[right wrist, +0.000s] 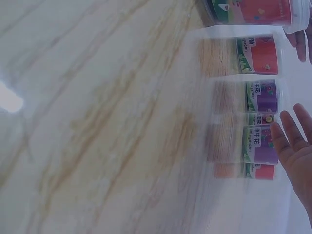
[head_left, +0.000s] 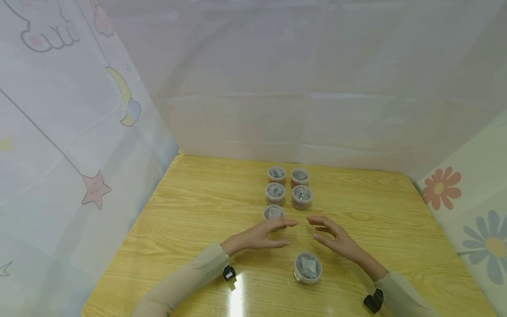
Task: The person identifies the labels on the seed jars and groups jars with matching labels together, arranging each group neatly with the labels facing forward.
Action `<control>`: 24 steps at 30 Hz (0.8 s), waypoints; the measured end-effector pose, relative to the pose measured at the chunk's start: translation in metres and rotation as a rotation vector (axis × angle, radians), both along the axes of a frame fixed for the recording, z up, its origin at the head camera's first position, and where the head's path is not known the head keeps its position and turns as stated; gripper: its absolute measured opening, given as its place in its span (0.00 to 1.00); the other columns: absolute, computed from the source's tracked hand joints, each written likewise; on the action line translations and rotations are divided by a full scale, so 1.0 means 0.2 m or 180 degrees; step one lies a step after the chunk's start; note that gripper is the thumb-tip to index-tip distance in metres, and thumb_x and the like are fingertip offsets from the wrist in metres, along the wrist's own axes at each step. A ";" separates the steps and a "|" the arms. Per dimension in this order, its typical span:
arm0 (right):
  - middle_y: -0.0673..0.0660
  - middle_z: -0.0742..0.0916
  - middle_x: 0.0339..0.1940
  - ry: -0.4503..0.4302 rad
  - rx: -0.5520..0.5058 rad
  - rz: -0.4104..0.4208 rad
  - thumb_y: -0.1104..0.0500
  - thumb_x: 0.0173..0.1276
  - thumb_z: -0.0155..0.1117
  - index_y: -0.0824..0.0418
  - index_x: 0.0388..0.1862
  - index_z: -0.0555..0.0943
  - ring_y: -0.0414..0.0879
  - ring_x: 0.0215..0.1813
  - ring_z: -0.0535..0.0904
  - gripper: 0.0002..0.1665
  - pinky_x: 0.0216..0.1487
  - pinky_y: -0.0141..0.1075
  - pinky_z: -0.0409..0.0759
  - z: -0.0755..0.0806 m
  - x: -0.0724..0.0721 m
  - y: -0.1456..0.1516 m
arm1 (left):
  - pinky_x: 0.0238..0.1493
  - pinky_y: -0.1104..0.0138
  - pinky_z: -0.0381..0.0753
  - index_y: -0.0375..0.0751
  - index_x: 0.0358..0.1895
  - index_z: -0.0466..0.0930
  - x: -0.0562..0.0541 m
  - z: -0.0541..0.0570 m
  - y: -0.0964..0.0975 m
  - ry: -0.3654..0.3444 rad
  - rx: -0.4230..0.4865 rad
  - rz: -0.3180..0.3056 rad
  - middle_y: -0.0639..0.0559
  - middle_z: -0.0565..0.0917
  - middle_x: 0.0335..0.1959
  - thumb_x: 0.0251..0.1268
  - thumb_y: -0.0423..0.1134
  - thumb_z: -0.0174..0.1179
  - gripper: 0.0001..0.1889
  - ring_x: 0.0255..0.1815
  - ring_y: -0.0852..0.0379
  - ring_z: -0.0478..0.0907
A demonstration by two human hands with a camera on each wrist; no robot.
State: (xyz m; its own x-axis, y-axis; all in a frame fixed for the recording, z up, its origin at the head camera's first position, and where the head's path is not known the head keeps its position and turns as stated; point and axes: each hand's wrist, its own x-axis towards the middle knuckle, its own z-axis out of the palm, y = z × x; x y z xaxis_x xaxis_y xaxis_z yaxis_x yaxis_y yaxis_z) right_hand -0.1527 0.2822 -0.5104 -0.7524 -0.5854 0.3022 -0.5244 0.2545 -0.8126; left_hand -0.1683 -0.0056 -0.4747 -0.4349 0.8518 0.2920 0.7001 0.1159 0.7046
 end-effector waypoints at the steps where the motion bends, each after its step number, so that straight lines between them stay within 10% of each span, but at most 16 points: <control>1: 0.69 0.71 0.61 -0.0008 0.0001 0.0000 0.70 0.67 0.55 0.66 0.67 0.62 0.50 0.63 0.69 0.29 0.58 0.47 0.73 0.00 0.00 0.00 | 0.64 0.70 0.66 0.32 0.67 0.60 -0.01 -0.02 0.00 -0.0005 -0.0020 0.0009 0.42 0.66 0.66 0.64 0.35 0.58 0.29 0.66 0.53 0.65; 24: 0.69 0.71 0.61 -0.0092 0.0023 0.0094 0.71 0.68 0.53 0.65 0.68 0.62 0.51 0.64 0.68 0.29 0.59 0.47 0.73 -0.01 0.04 0.01 | 0.61 0.73 0.68 0.37 0.68 0.60 -0.01 -0.14 0.01 -0.0025 -0.0155 -0.0141 0.46 0.68 0.65 0.66 0.42 0.57 0.30 0.62 0.56 0.69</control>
State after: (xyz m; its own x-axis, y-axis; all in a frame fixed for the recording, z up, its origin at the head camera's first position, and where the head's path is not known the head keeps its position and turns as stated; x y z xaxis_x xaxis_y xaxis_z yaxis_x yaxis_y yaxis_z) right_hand -0.1447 0.2834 -0.5128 -0.7430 -0.6096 0.2763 -0.5082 0.2452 -0.8256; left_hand -0.1706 -0.0040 -0.5023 -0.3984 0.8834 0.2466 0.6999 0.1191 0.7043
